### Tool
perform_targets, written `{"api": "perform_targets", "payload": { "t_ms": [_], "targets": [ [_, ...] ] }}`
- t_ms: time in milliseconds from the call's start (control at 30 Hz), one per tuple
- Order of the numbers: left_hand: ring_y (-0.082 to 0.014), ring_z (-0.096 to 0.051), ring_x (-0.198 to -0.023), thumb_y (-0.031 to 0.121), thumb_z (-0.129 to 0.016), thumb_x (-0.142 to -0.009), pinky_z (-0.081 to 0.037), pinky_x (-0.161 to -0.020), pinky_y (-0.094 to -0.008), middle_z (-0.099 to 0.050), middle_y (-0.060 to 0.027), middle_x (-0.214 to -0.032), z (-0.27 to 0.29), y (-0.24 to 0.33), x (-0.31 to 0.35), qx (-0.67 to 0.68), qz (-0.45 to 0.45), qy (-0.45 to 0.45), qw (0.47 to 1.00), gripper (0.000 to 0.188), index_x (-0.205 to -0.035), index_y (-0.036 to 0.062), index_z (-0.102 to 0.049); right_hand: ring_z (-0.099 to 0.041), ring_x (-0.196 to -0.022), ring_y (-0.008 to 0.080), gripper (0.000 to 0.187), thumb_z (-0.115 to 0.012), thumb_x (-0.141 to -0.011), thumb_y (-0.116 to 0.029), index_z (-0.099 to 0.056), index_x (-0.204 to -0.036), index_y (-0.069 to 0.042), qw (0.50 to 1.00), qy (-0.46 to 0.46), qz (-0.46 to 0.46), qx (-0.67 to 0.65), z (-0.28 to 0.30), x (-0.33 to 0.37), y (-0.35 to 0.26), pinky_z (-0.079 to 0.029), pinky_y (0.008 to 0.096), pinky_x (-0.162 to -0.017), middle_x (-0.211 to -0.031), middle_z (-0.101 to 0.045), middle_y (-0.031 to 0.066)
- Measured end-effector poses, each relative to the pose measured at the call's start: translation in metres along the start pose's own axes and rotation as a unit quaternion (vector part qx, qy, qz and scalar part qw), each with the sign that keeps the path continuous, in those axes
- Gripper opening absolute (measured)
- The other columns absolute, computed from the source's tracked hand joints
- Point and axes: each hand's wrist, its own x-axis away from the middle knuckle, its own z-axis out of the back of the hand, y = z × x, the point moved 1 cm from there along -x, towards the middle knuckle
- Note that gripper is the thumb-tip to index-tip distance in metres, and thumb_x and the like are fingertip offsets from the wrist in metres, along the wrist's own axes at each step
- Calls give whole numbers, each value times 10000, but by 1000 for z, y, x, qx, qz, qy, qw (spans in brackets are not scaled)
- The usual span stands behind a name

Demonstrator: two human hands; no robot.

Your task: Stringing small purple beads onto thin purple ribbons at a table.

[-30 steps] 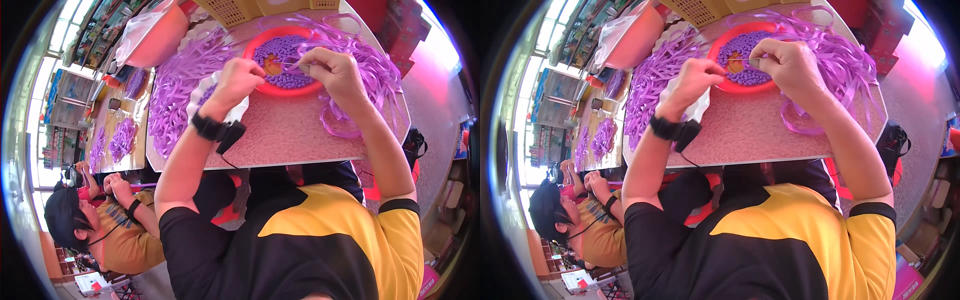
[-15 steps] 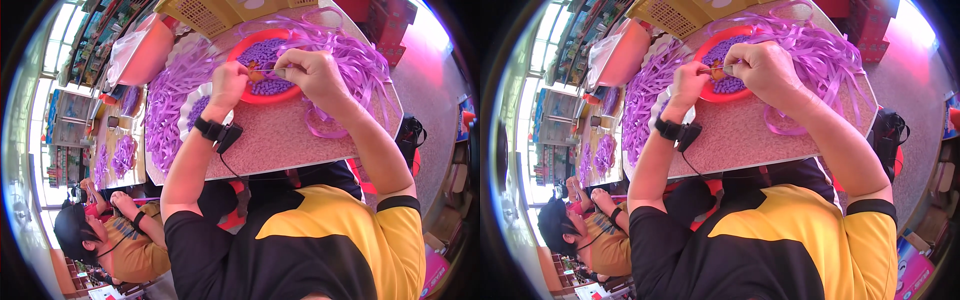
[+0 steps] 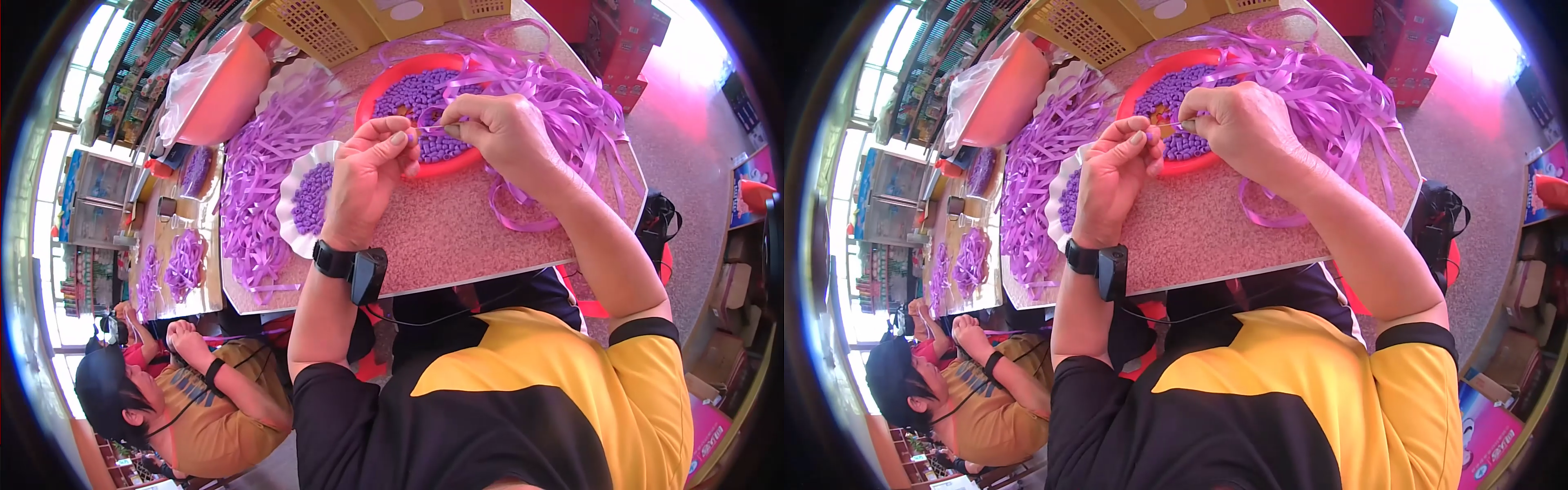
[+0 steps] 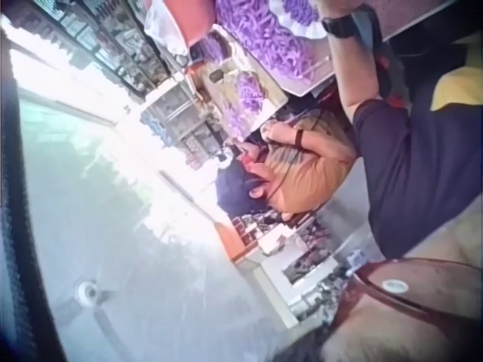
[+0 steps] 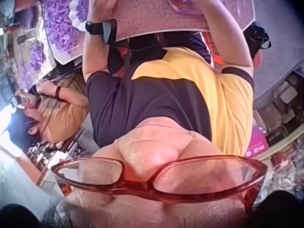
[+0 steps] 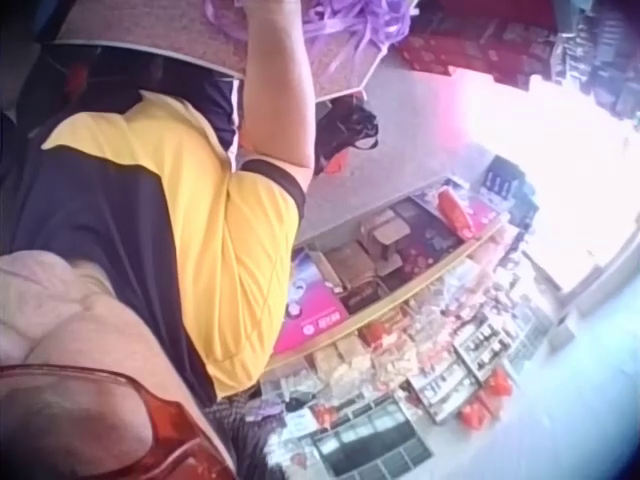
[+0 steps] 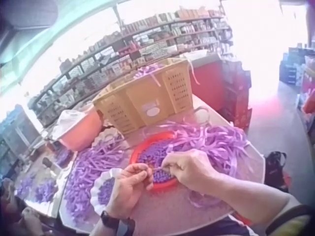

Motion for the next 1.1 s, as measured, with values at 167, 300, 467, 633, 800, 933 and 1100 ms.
{"api": "perform_targets", "payload": {
  "t_ms": [167, 300, 467, 633, 800, 933, 1100],
  "targets": [
    [-168, -628, -802, 44, -626, -939, -498, -644, -295, -657, -84, -963, -6, 5, 1, -30, 21, 4, 999, 214, -1142, -18, -597, -698, -751, 198, 163, -642, -841, 2, -701, -992, -20, 998, -43, 18, 37, 5, 0, -2, -531, 310, -692, -826, -712, 125],
    [-181, -623, -817, 24, -596, -937, -486, -645, -293, -663, -118, -999, 3, 6, 2, -43, 46, -20, 998, 248, -1182, -11, -585, -694, -748, 207, 159, -640, -838, 1, -700, -983, -21, 996, -71, 46, 21, 6, -2, -3, -526, 318, -685, -820, -705, 123],
    [-168, -625, -766, 36, -620, -927, -492, -620, -289, -663, -98, -946, 4, 2, 4, -26, 60, 9, 998, 229, -1150, -12, -595, -688, -756, 204, 160, -633, -837, 16, -696, -981, -12, 995, -95, 36, 15, 4, -1, -3, -525, 307, -699, -817, -702, 124],
    [-164, -628, -717, 55, -637, -935, -505, -611, -289, -664, -87, -900, 1, -7, 8, 1, 46, 47, 998, 185, -1099, -28, -614, -675, -790, 163, 163, -625, -845, 29, -687, -995, 10, 995, -99, -17, -10, -1, -2, -2, -519, 293, -730, -837, -706, 108],
    [-165, -633, -712, 26, -662, -915, -512, -616, -284, -670, -99, -914, -2, -11, 12, -20, -9, 49, 999, 171, -1069, -41, -631, -654, -827, 125, 148, -627, -866, 24, -680, -1005, 26, 992, -102, -58, -41, -4, -2, 0, -514, 277, -767, -858, -705, 76],
    [-159, -627, -703, 5, -683, -893, -511, -624, -266, -671, -94, -911, -4, -14, 13, -7, -31, 68, 997, 182, -1062, -41, -635, -642, -838, 114, 137, -629, -870, 22, -681, -997, 26, 991, -111, -49, -55, -4, -1, -1, -508, 270, -785, -853, -697, 57],
    [-118, -621, -732, 28, -691, -887, -483, -636, -235, -671, -55, -880, -7, -15, 18, -117, -45, 61, 990, 194, -1070, -22, -651, -622, -865, 94, 146, -583, -879, 59, -671, -992, 31, 986, -121, -70, -91, -12, 1, -12, -498, 256, -809, -859, -679, 34]
  ]
}}
